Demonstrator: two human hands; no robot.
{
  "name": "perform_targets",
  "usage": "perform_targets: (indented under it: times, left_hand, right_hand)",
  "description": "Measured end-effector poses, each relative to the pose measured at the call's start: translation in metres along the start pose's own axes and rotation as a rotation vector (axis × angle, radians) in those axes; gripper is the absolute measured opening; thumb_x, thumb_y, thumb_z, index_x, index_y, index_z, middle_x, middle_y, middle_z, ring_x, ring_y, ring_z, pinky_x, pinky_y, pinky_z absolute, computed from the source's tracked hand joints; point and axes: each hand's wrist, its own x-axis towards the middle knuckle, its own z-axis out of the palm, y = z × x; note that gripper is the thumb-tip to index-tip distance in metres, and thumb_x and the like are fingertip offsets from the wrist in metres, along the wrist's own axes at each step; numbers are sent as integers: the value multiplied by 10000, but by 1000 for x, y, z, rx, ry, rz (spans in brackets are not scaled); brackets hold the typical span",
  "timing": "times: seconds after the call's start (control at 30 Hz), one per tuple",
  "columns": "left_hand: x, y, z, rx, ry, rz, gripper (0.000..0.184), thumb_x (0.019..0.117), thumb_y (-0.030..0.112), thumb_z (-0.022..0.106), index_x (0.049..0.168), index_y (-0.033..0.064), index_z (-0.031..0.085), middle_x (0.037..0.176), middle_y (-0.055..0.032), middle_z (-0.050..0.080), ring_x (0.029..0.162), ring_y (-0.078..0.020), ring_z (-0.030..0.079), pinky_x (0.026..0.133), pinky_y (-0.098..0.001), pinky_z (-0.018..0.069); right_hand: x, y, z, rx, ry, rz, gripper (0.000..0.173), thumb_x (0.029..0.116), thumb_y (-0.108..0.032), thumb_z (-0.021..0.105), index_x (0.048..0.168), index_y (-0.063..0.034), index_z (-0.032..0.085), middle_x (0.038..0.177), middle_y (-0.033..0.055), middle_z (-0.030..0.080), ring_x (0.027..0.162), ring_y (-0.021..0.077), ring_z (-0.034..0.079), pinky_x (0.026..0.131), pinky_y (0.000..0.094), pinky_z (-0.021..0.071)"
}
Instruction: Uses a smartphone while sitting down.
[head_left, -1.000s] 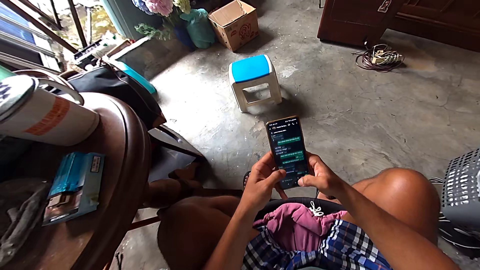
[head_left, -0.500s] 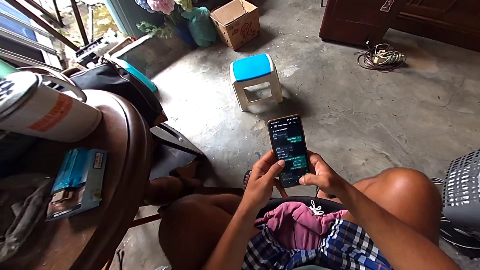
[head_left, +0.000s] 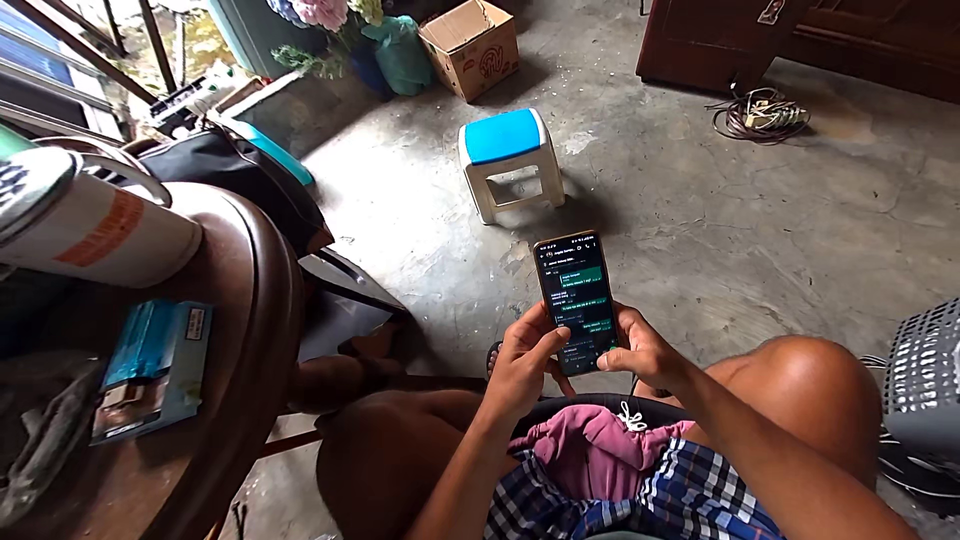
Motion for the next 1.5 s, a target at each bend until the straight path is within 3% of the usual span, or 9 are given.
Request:
perform_targets:
  times: [0.3,0.37,0.47,0.57,0.7,0.93,1.17,1.33,1.5]
  left_hand:
    - [-1,-2,-4,4,-55,23,455,908,-107,563,1351,-36,486,1194,-199,685,888,-253,750,515,-337,620]
    - [-1,-2,-3,-4,-58,28,396,953,-33,596,1337,-32,499,1180,-196,689,889,-251,751,523,-339,624]
    - [-1,0,0,4,-6,4,275,1055,87,490,1304,-15,543,1122,-175,712,837,-228,758,521,-335,627]
    - [-1,-1,-1,6,-7,4,299,1031,17,454,1317,-25,531,1136,-184,706,844,-239,756,531,-347,629]
    - [-1,-2,-2,-1,-42,15,421,922,-92,532,1338,-38,492,1161,-197,695,817,-247,750,533,-347,629]
    - [-1,0,0,-4,10,-2,304,1057,60,405,1317,-24,538,1093,-195,714,769,-246,758,510,-353,630]
    - [-1,-2,-3,-6,-30,18,445,898,-103,482,1338,-37,497,1151,-192,698,830,-244,753,527,-350,629]
    - [-1,0,-1,-12,-10,4,291,1057,86,471,1319,-20,541,1111,-195,710,801,-250,759,527,-357,636]
    - [-1,0,0,-7,12,-11,318,1029,30,408,1313,-28,538,1095,-200,711,787,-251,757,520,-360,631]
  right_hand:
    - [0,0,0,0,-4,-8,540,807,18,607,1334,2,490,1196,46,706,1081,126,702,958,338,594]
    - [0,-1,1,-2,-2,-14,540,806,17,610,1332,3,491,1195,45,706,1079,123,703,957,336,595]
    - [0,-1,1,8,-2,-8,542,808,24,611,1337,8,493,1196,51,706,1080,128,703,962,340,594]
    - [0,1,0,16,0,-7,521,820,-3,632,1325,1,502,1185,44,712,1065,131,710,945,346,604]
    - [-1,0,0,42,-5,9,514,832,-7,624,1329,-16,493,1192,54,709,1052,172,724,891,392,636]
    - [-1,1,1,70,-16,17,523,836,9,612,1342,-19,484,1200,66,706,1043,195,731,862,409,648]
    - [-1,0,1,83,-20,17,516,836,17,608,1337,-28,491,1202,65,707,1037,202,734,844,420,653]
    - [0,0,1,89,-26,17,522,839,25,595,1346,-17,477,1201,87,705,1020,228,741,813,439,662]
    - [-1,1,1,95,-27,26,525,831,40,574,1344,-17,478,1199,93,706,1014,234,743,807,441,662]
